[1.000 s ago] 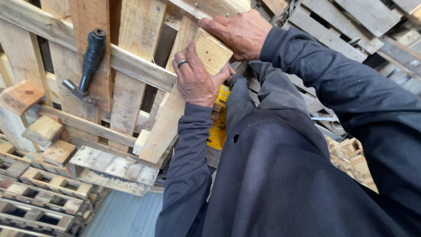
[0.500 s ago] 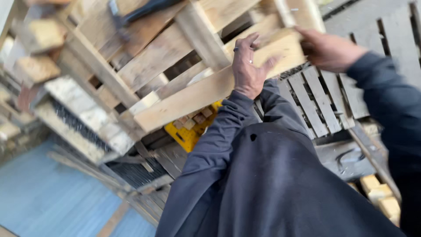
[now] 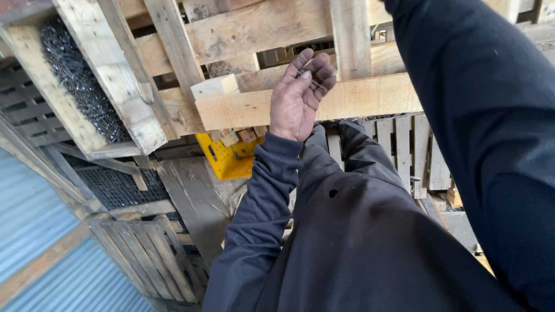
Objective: The person assembles wooden pallets by placing wooden planks onto a pallet frame, positioning nails, and hammering them in. The person repeatedly picks up planks, aligns them, and secures them with nails using a hammer.
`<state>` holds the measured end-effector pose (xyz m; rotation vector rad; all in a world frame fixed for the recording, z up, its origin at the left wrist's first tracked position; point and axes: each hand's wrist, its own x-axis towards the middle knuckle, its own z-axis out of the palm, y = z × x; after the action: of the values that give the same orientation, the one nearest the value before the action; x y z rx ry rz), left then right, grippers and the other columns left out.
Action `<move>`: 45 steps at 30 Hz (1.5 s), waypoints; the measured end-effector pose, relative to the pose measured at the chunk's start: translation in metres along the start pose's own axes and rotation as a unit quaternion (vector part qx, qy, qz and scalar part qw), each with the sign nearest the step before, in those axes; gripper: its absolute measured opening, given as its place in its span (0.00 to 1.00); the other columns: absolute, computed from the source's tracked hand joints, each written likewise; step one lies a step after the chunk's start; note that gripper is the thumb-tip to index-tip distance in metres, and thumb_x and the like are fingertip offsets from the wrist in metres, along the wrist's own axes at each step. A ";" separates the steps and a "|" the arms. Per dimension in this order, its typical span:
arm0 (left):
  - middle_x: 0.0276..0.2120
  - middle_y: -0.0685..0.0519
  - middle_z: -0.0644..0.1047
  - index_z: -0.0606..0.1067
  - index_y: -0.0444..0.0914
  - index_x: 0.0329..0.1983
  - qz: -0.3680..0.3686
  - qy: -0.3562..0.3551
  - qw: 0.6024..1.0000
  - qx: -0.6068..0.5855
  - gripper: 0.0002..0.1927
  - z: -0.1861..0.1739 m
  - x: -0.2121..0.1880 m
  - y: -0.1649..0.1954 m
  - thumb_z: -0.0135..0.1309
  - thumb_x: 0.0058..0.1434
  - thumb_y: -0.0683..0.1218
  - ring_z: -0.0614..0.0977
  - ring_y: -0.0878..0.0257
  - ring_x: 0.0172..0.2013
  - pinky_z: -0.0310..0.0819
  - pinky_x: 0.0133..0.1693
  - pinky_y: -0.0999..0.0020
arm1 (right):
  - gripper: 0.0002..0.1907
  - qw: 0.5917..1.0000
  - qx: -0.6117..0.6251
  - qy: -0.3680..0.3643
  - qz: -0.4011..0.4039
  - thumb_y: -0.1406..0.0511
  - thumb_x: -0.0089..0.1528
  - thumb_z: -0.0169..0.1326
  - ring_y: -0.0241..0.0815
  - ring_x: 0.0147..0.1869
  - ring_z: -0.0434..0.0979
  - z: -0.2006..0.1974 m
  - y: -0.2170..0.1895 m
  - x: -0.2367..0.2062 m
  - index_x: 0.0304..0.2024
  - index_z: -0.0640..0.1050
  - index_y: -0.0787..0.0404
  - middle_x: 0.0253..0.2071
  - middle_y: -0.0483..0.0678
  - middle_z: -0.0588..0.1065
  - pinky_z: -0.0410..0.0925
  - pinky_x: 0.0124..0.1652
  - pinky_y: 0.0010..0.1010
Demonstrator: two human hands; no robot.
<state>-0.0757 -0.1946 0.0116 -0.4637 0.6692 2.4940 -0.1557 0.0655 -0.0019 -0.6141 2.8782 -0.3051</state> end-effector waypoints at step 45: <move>0.38 0.52 0.80 0.82 0.38 0.46 0.196 -0.406 0.611 0.651 0.08 0.037 0.076 -0.215 0.62 0.64 0.42 0.84 0.59 0.38 0.83 0.42 0.68 | 0.16 0.585 0.508 0.324 0.543 0.56 0.70 0.56 0.29 0.24 0.70 0.026 -0.217 -0.335 0.43 0.72 0.63 0.23 0.40 0.71 0.65 0.26 0.24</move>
<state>-0.0249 0.0158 -0.0699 1.3613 1.9074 1.4643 0.2338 0.0080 0.0695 1.6268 2.2029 -1.9140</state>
